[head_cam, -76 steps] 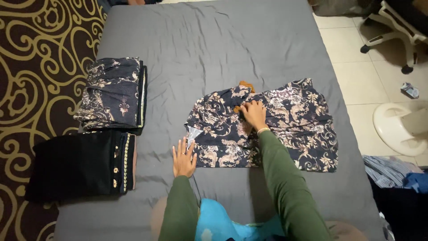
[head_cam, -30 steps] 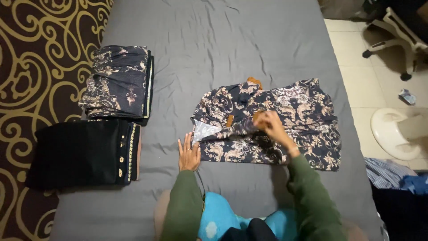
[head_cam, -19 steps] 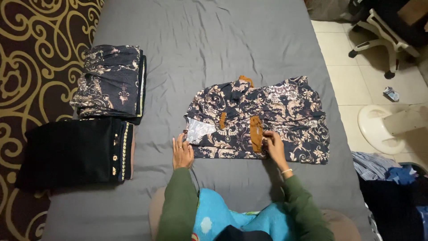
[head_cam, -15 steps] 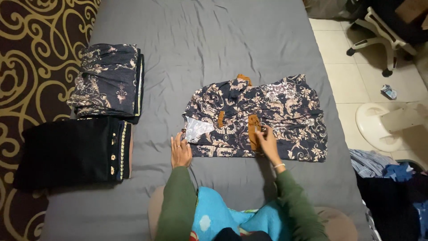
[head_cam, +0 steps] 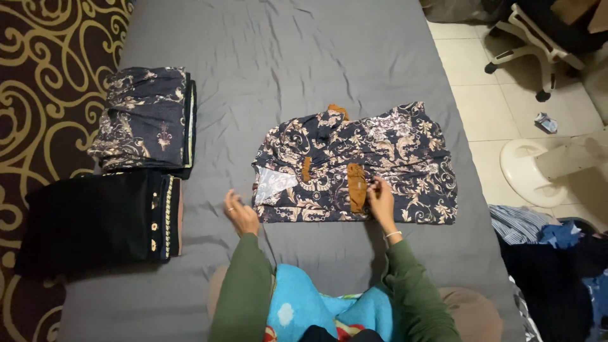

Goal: Folding a floral patterned dress or top on a bed.

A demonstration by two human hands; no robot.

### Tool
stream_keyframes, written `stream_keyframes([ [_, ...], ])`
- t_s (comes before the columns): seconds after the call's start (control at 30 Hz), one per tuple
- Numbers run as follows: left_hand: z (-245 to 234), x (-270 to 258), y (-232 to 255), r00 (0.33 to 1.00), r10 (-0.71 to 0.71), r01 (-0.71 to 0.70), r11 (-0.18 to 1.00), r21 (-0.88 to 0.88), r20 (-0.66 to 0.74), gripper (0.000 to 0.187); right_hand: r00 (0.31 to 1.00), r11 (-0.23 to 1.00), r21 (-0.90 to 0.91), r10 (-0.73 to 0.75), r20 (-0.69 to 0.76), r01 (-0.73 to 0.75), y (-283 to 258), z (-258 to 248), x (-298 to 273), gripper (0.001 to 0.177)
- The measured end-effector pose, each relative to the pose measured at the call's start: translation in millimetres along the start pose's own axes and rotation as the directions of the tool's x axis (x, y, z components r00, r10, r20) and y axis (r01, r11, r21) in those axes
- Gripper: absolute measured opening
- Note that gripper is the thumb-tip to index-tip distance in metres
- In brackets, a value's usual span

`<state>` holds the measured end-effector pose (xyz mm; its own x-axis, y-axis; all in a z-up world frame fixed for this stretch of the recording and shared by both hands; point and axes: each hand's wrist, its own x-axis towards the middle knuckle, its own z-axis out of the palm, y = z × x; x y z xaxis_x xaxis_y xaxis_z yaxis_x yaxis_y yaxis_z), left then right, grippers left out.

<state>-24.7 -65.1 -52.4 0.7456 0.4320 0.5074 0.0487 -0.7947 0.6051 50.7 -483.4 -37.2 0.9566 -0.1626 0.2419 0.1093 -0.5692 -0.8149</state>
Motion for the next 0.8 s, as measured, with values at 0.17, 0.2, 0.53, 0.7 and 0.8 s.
stream_keyframes([
  [0.17,-10.3,37.1,83.3,0.945,-0.255,0.214,0.956,-0.200,-0.206,0.042,0.993,0.997,-0.011,-0.082,-0.082,0.081,-43.6,-5.9,15.0,0.021],
  [0.2,-15.5,43.2,113.4,0.951,-0.278,0.226,0.922,-0.314,-0.133,0.055,0.978,0.979,-0.047,-0.199,-0.067,0.196,-56.5,-4.4,18.0,0.022],
  [0.53,80.2,-30.0,169.0,0.706,0.467,-0.517,0.854,-0.063,0.532,0.064,0.753,0.604,-0.456,-0.466,0.464,0.654,-49.9,20.7,6.5,0.055],
  [0.7,48.0,3.0,147.5,0.660,0.469,-0.537,0.841,-0.067,0.587,0.054,0.827,0.532,-0.658,-0.162,0.538,0.532,-10.9,-55.3,28.3,0.061],
  [0.8,46.6,6.6,116.1,0.685,0.462,-0.555,0.831,-0.007,0.564,0.057,0.901,0.672,-0.613,-0.211,0.379,0.416,40.2,-100.2,40.0,0.058],
])
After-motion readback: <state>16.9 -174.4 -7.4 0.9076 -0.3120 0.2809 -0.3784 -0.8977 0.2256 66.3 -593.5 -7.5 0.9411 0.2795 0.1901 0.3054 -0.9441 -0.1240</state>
